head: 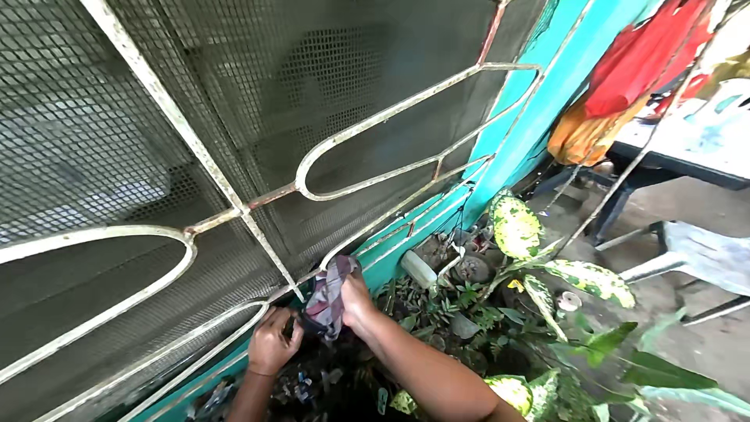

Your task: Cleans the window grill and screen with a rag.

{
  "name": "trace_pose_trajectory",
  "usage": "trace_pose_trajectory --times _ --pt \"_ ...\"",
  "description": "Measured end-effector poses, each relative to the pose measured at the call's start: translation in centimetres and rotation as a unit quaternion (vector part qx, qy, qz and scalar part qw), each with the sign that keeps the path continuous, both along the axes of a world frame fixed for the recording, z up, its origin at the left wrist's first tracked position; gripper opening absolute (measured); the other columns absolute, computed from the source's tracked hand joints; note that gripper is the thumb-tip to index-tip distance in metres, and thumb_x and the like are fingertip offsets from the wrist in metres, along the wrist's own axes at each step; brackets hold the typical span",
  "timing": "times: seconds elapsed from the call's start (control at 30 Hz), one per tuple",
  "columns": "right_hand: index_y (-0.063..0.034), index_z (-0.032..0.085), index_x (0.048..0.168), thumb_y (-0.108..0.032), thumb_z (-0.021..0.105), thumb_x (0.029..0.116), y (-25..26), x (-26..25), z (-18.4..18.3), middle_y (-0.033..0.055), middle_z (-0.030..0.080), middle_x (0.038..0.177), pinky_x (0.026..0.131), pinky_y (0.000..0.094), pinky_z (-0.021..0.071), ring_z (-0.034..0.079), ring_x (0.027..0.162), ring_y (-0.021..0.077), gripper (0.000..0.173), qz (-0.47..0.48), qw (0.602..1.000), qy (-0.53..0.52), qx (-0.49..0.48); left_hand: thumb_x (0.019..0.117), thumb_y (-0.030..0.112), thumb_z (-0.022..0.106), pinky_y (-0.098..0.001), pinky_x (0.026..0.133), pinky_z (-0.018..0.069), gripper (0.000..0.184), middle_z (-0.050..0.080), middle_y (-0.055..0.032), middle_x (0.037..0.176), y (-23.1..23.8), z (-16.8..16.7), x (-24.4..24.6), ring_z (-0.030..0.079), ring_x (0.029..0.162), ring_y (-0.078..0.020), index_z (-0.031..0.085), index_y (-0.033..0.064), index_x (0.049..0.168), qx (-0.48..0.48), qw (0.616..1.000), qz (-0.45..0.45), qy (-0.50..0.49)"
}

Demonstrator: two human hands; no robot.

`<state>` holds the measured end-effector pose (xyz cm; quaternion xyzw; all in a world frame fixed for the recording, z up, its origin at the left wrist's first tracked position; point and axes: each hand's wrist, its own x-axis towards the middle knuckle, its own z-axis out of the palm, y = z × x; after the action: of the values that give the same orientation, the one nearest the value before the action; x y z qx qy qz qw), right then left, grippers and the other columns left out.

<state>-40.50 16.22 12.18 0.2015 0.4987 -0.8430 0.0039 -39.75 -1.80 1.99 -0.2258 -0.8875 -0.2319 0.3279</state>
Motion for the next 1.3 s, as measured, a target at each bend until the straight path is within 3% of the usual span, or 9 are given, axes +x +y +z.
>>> trace_pose_trajectory --times 0.17,0.27,0.4,0.57,0.83,0.9,1.0,1.13,1.3 --pt "0.0046 0.055 0.125 -0.005 0.042 0.1089 5.2 -2.8 -2.1 0.0119 0.066 0.100 0.076 0.0287 0.0585 0.066 0.085 0.0117 0.023 -0.054 0.987 0.059 0.138 0.0907 0.029 0.049 -0.0385 0.066 0.0582 0.037 0.071 -0.0117 0.072 -0.3 -0.4 0.0 0.070 0.067 -0.0256 0.072 0.0028 0.078 0.013 1.000 0.005 -0.009" --pt "0.0072 0.055 0.130 -0.004 0.036 0.1086 9.8 -5.3 -3.1 0.0187 0.064 0.111 0.086 0.0362 0.0562 0.065 0.097 0.0189 0.030 -0.085 0.969 0.034 0.231 0.0907 0.029 0.049 -0.0372 0.066 0.0578 0.036 0.070 -0.0111 0.071 -0.3 -0.4 0.0 0.069 0.066 -0.0245 0.072 0.0031 0.079 0.017 1.000 0.007 -0.005" --pt "0.0028 0.055 0.125 -0.011 0.039 0.1102 15.0 -8.2 -4.9 0.0132 0.065 0.093 0.069 0.0385 0.0581 0.065 0.075 0.0186 0.026 -0.185 0.961 0.048 0.202 0.0901 0.028 0.050 -0.0361 0.066 0.0580 0.034 0.070 -0.0097 0.069 -0.3 -0.6 -0.1 0.069 0.067 -0.0233 0.072 0.0040 0.078 0.015 1.000 0.000 0.010" --pt "0.0048 0.054 0.120 -0.001 0.045 0.1048 11.8 -7.8 -4.6 0.0143 0.062 0.091 0.065 0.0379 0.0579 0.064 0.073 0.0193 0.018 -0.219 0.967 0.028 0.126 0.0893 0.028 0.051 -0.0358 0.069 0.0587 0.033 0.071 -0.0093 0.072 -0.1 -0.6 -0.1 0.071 0.071 -0.0236 0.072 0.0050 0.078 0.007 1.000 -0.006 0.016" --pt "0.0041 0.055 0.125 -0.001 0.052 0.1030 -1.0 0.4 -2.3 0.0109 0.067 0.102 0.084 0.0285 0.0577 0.066 0.092 0.0116 0.022 -0.022 0.994 0.091 0.055 0.0881 0.031 0.050 -0.0398 0.068 0.0588 0.038 0.072 -0.0121 0.073 -0.1 -0.4 0.1 0.072 0.070 -0.0273 0.072 0.0026 0.077 0.002 1.000 -0.001 0.015" --pt "0.0071 0.054 0.128 0.000 0.054 0.1014 0.2 0.0 -2.9 0.0126 0.067 0.107 0.088 0.0276 0.0565 0.066 0.096 0.0115 0.028 -0.019 0.989 0.114 0.090 0.0885 0.030 0.050 -0.0386 0.067 0.0586 0.038 0.071 -0.0116 0.072 -0.2 -0.3 0.1 0.071 0.069 -0.0260 0.072 0.0027 0.077 0.005 1.000 0.001 0.012" --pt "0.0097 0.050 0.130 0.001 0.054 0.1002 4.5 -2.0 -3.7 0.0135 0.067 0.102 0.079 0.0280 0.0607 0.069 0.087 0.0118 0.032 -0.055 0.977 0.127 0.161 0.0892 0.029 0.050 -0.0381 0.064 0.0587 0.036 0.070 -0.0104 0.070 -0.3 -0.4 0.1 0.070 0.066 -0.0246 0.072 0.0030 0.078 0.013 1.000 0.000 0.002" --pt "0.0096 0.049 0.136 -0.001 0.052 0.1008 12.2 -6.1 -5.3 0.0208 0.064 0.116 0.090 0.0346 0.0571 0.066 0.102 0.0185 0.037 -0.092 0.952 0.089 0.279 0.0893 0.029 0.050 -0.0373 0.063 0.0580 0.035 0.069 -0.0098 0.069 -0.1 -0.4 0.0 0.069 0.065 -0.0242 0.072 0.0039 0.077 0.015 1.000 -0.001 0.000" --pt "0.0032 0.048 0.137 0.000 0.046 0.1044 13.5 -7.8 -5.5 0.0185 0.063 0.112 0.080 0.0396 0.0581 0.066 0.093 0.0202 0.033 -0.192 0.962 0.065 0.185 0.0893 0.029 0.050 -0.0357 0.065 0.0576 0.035 0.070 -0.0090 0.070 0.0 -0.4 -0.1 0.070 0.067 -0.0232 0.072 0.0049 0.077 0.013 1.000 -0.006 0.006"
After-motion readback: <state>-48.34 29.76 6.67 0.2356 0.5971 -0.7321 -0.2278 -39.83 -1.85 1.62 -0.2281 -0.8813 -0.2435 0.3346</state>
